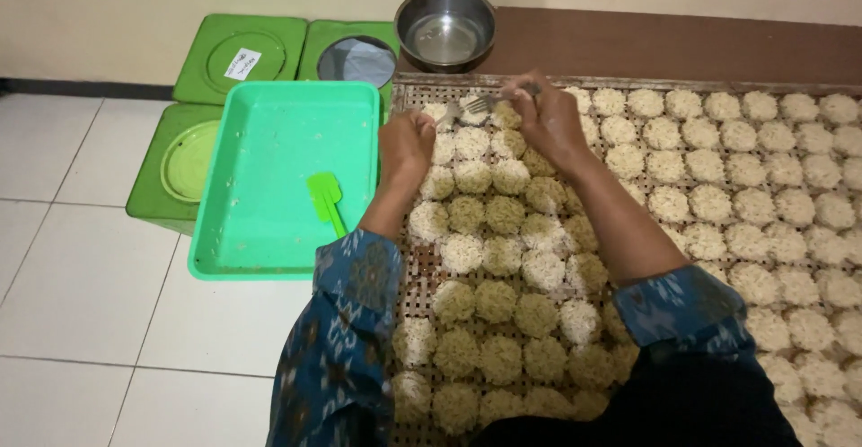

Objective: The person uses two forks to pick up and arrange small, round, textured food balls on a perforated metal tray. They occasionally use a green spatula to scrape residue from a green tray and place it onto the food balls.

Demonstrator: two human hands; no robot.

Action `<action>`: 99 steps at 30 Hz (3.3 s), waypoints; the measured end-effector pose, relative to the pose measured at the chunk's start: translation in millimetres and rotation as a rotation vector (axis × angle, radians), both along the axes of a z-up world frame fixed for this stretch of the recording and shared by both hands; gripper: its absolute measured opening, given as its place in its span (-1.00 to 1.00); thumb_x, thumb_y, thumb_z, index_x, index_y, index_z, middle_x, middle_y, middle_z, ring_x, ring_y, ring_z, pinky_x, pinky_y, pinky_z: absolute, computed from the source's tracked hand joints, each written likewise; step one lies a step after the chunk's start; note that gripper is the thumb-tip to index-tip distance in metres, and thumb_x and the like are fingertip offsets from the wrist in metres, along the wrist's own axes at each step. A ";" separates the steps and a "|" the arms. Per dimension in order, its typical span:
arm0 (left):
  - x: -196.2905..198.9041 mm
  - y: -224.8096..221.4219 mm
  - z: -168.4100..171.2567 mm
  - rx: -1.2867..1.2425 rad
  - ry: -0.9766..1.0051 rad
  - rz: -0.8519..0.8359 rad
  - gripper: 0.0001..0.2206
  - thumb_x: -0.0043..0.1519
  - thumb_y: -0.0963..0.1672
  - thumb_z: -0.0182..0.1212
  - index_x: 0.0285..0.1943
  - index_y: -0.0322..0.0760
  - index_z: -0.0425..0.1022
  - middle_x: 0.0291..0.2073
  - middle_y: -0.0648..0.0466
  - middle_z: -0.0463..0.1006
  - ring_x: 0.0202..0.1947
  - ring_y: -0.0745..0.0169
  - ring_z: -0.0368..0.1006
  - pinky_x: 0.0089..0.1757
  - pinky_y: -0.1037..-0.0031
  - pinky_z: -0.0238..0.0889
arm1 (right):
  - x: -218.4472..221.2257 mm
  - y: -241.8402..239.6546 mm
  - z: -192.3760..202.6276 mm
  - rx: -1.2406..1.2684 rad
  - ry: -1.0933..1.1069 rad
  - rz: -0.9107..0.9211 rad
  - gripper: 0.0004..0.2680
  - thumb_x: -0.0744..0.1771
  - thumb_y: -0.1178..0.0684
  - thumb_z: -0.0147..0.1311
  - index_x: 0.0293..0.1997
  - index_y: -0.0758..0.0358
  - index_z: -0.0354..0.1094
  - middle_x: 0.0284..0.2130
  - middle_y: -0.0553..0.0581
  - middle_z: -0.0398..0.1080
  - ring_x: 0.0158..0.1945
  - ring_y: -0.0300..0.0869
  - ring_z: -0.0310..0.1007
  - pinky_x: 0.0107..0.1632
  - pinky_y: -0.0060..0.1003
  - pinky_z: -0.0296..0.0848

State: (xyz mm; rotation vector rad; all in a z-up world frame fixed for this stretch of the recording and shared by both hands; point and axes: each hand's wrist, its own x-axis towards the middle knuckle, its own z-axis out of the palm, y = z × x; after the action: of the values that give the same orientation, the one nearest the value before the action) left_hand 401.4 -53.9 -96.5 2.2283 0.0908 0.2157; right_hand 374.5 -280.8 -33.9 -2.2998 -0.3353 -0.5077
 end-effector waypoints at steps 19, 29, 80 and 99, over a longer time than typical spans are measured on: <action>-2.1 28.5 24.2 -0.037 0.046 0.040 -0.88 0.18 -0.11 0.27 -0.19 -0.08 0.70 -0.36 -0.15 0.66 -0.12 -0.34 0.58 -0.09 0.03 0.47 | 14.8 -10.0 -9.9 0.048 -0.029 0.032 -0.87 0.42 0.07 -0.03 -0.01 -0.04 0.46 -0.47 0.17 0.52 -0.25 0.24 0.54 -0.12 0.06 0.45; -8.8 56.7 7.0 0.010 0.120 0.132 -0.91 0.14 -0.09 0.26 -0.29 0.02 0.68 -0.42 -0.02 0.65 -0.16 -0.23 0.61 -0.13 0.06 0.49 | 6.1 20.8 -0.9 0.083 -0.027 0.108 -0.84 0.44 0.08 -0.10 -0.02 0.12 0.48 -0.48 0.25 0.51 -0.35 0.28 0.52 -0.19 0.05 0.46; -22.1 62.5 8.1 -0.096 0.154 0.133 -0.89 0.16 -0.10 0.27 -0.23 -0.01 0.70 -0.37 -0.10 0.67 -0.12 -0.26 0.60 -0.09 0.08 0.49 | 8.2 53.6 -12.6 -0.017 -0.037 0.241 -0.85 0.44 0.11 -0.11 0.00 0.17 0.43 -0.39 0.35 0.50 -0.28 0.42 0.48 -0.18 0.28 0.45; -32.2 65.8 35.0 -0.112 0.095 0.056 -0.89 0.18 -0.22 0.20 -0.36 -0.26 0.64 -0.56 0.13 0.55 -0.54 0.32 0.42 -0.36 0.45 0.34 | 48.3 58.9 -1.7 0.054 0.030 0.133 -0.93 0.43 0.16 -0.08 -0.08 0.23 0.33 -0.32 0.22 0.51 -0.35 -0.12 0.55 -0.49 -0.34 0.51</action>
State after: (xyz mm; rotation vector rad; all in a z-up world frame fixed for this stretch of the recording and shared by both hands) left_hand 369.2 11.9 -61.5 2.1261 0.2125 0.1321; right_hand 422.8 -221.9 -35.5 -2.2133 -0.4507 -0.4107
